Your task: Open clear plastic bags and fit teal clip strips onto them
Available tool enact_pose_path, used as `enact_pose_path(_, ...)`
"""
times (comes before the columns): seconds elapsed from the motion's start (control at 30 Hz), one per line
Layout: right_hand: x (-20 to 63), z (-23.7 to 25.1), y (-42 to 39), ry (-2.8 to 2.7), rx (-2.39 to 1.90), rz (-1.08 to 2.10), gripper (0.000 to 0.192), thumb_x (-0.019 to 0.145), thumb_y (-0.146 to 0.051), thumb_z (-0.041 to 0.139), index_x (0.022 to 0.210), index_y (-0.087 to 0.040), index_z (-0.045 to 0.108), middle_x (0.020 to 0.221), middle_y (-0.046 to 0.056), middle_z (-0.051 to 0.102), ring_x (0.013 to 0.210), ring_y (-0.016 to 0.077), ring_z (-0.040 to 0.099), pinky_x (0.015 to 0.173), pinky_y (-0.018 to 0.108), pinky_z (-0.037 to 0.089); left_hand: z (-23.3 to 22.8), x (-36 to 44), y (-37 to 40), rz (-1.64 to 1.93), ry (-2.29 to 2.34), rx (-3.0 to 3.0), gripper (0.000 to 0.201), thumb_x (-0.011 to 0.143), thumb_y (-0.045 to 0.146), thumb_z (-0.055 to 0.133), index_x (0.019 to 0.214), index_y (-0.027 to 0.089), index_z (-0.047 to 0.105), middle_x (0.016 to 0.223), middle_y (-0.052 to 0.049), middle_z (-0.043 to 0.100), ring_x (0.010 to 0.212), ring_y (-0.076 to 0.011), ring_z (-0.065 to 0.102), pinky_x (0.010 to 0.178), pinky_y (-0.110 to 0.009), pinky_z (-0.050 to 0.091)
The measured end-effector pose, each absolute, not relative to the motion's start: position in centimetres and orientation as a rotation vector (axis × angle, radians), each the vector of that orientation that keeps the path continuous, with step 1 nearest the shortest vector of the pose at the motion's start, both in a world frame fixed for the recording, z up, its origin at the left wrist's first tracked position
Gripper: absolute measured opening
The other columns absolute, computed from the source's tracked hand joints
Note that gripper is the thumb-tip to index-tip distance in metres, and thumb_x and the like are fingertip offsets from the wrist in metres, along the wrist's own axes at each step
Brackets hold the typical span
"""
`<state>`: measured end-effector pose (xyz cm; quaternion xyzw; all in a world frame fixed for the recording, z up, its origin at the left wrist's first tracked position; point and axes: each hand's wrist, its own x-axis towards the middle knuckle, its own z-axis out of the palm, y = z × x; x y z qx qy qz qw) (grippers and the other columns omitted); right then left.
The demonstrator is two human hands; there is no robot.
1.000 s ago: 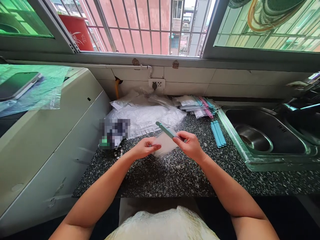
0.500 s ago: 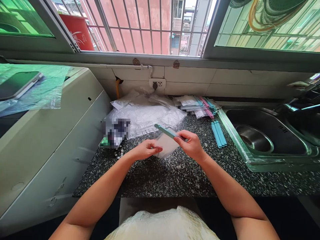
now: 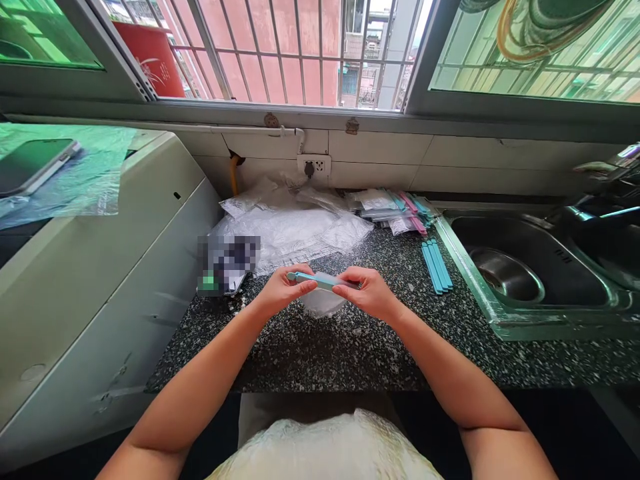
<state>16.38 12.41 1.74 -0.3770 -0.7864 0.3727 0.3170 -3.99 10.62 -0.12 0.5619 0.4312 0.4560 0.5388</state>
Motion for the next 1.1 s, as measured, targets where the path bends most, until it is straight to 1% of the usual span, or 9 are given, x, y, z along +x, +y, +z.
enact_pose_path(0.1,16.5,1.8,12.5,-1.957,-0.980,1.027,0.034,0.072,-0.051,0.064,0.076,-0.017,0.065,0.066,0.002,0.060,0.058,0.0109,0.049,0.052,0.023,0.039,-0.3,-4.0,10.6,1.173,1.016,1.258,0.032,0.059,0.043,0.074,0.064,0.014,0.063,0.056,0.003,0.048,0.052,-0.0078,0.037,0.048,-0.022,0.027)
enact_pose_path(0.17,16.6,1.7,12.7,-1.842,-0.954,1.074,0.043,0.067,-0.056,0.066,0.085,-0.018,0.065,0.075,0.004,0.063,0.063,0.0127,0.053,0.054,0.024,0.042,-0.6,-4.1,10.7,1.277,1.011,1.176,0.033,0.058,0.043,0.075,0.064,0.013,0.064,0.056,0.003,0.048,0.052,-0.0075,0.038,0.048,-0.021,0.027)
enact_pose_path(0.23,16.7,1.2,12.9,-1.768,-0.936,1.100,0.049,0.063,-0.060,0.068,0.089,-0.018,0.064,0.079,0.004,0.063,0.066,0.0139,0.055,0.056,0.025,0.044,-0.9,-4.2,11.0,1.377,1.003,1.085,0.034,0.056,0.044,0.077,0.064,0.014,0.065,0.055,0.003,0.049,0.052,-0.0069,0.038,0.049,-0.021,0.028)
enact_pose_path(0.37,16.2,-0.2,13.3,-1.783,-1.023,1.067,0.046,0.060,-0.061,0.069,0.070,-0.017,0.062,0.066,0.002,0.058,0.061,0.0140,0.052,0.058,0.028,0.045,-1.2,-4.3,11.3,1.461,0.973,0.990,0.035,0.052,0.044,0.079,0.063,0.014,0.066,0.055,0.003,0.051,0.052,-0.0071,0.041,0.050,-0.021,0.031)
enact_pose_path(0.5,15.6,-0.9,13.0,-1.847,-1.068,0.971,0.043,0.070,-0.058,0.062,0.056,-0.018,0.057,0.057,0.001,0.053,0.058,0.0131,0.047,0.056,0.028,0.041,-1.1,-4.4,11.3,1.485,0.960,0.960,0.035,0.052,0.044,0.080,0.064,0.014,0.066,0.053,0.003,0.051,0.051,-0.0073,0.042,0.050,-0.021,0.032)
enact_pose_path(0.6,15.4,-0.9,12.8,-1.869,-1.024,0.935,0.040,0.075,-0.054,0.059,0.058,-0.018,0.057,0.056,0.000,0.052,0.056,0.0123,0.045,0.055,0.027,0.039,-1.2,-4.4,11.3,1.485,0.950,0.963,0.033,0.054,0.043,0.079,0.064,0.014,0.066,0.052,0.003,0.052,0.051,-0.0075,0.043,0.051,-0.022,0.033)
enact_pose_path(0.77,15.4,-0.8,12.8,-1.891,-1.014,0.885,0.039,0.077,-0.053,0.057,0.060,-0.019,0.057,0.057,0.000,0.053,0.057,0.0127,0.046,0.056,0.027,0.038,-1.4,-4.4,11.4,1.496,0.941,0.966,0.032,0.054,0.042,0.079,0.063,0.015,0.067,0.051,0.003,0.053,0.051,-0.0078,0.045,0.052,-0.022,0.035)
enact_pose_path(0.9,15.5,-1.0,12.9,-1.953,-0.997,0.853,0.040,0.079,-0.054,0.056,0.058,-0.018,0.056,0.060,0.001,0.053,0.060,0.0127,0.046,0.057,0.027,0.038,-1.2,-4.3,11.4,1.538,0.935,0.896,0.034,0.050,0.042,0.082,0.063,0.014,0.067,0.049,0.004,0.055,0.049,-0.0072,0.046,0.051,-0.021,0.037)
enact_pose_path(1.1,15.5,-1.3,13.1,-2.021,-1.000,0.844,0.036,0.079,-0.052,0.056,0.066,-0.018,0.061,0.065,0.002,0.057,0.064,0.0132,0.049,0.059,0.026,0.039,-0.5,-4.7,11.7,1.628,0.938,0.781,0.040,0.041,0.044,0.084,0.063,0.015,0.067,0.045,0.005,0.055,0.045,-0.0062,0.048,0.050,-0.020,0.039)
